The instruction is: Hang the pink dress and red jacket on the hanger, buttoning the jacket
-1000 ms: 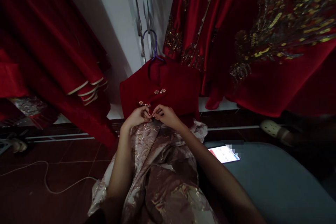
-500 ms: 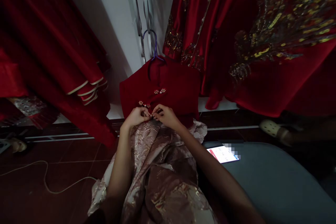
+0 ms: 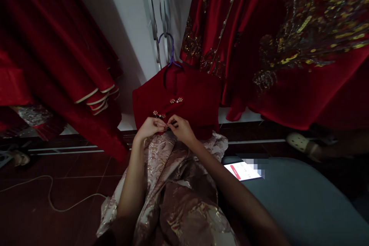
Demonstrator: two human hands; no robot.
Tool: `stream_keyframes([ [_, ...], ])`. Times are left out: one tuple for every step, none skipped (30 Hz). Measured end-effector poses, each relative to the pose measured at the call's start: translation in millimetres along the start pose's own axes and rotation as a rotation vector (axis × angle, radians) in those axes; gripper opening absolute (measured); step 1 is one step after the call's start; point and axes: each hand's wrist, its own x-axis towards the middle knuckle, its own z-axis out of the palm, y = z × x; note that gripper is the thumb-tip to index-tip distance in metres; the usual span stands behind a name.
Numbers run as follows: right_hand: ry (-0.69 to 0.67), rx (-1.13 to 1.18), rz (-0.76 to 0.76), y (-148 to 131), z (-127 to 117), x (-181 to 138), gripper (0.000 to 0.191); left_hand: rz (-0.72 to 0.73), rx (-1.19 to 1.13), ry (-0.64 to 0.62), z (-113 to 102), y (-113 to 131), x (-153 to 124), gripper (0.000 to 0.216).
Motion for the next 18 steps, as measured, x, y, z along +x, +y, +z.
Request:
stream_keyframes([
  [-0.002,0.005,0.002,0,-1,0,0.008,-0.005,-0.008,0.004,0,0,0,0.018],
  [-0.004,0.012,0.005,-1,-1,0,0.008,-0.009,-0.016,0.007,1,0,0,0.018],
  [-0.005,0.017,0.007,-1,-2,0,0.009,-0.011,-0.025,0.010,1,0,0,0.018],
  [-0.005,0.021,0.011,-1,-2,0,0.009,-0.013,-0.035,0.012,2,0,0,0.017],
  [-0.004,0.023,0.015,-1,-2,0,0.009,-0.013,-0.048,0.013,2,-1,0,0.018],
  [-0.003,0.021,0.017,-1,-2,0,0.009,-0.014,-0.063,0.014,2,-1,1,0.018],
  [-0.004,0.016,0.016,-1,-1,0,0.009,-0.018,-0.079,0.017,2,-2,1,0.019],
  [-0.006,0.009,0.014,-1,-1,0,0.009,-0.024,-0.096,0.020,3,-3,1,0.020],
  [-0.006,0.003,0.012,-1,-1,0,0.010,-0.033,-0.112,0.022,3,-4,2,0.021],
  [-0.007,-0.003,0.010,-1,-1,0,0.010,-0.043,-0.126,0.021,3,-5,2,0.021],
  [-0.007,-0.006,0.009,-1,-1,0,0.010,-0.052,-0.139,0.021,3,-7,3,0.021],
  [-0.006,-0.006,0.007,0,-1,0,0.010,-0.058,-0.149,0.017,2,-9,3,0.021],
  [-0.004,-0.004,0.005,0,0,0,0.010,-0.058,-0.156,0.012,2,-11,4,0.022],
  [-0.001,-0.007,0.002,1,0,0,0.009,-0.052,-0.155,0.008,2,-12,4,0.022],
  [0.001,-0.018,-0.004,2,1,0,0.009,-0.039,-0.140,0.003,1,-14,5,0.022],
  [0.003,-0.041,-0.010,3,1,0,0.008,-0.024,-0.115,-0.001,1,-15,5,0.022],
  [0.003,-0.074,-0.016,4,1,1,0.008,-0.009,-0.082,-0.005,1,-16,5,0.021],
  [0.001,-0.115,-0.022,4,0,1,0.008,0.005,-0.042,-0.005,1,-16,5,0.021],
])
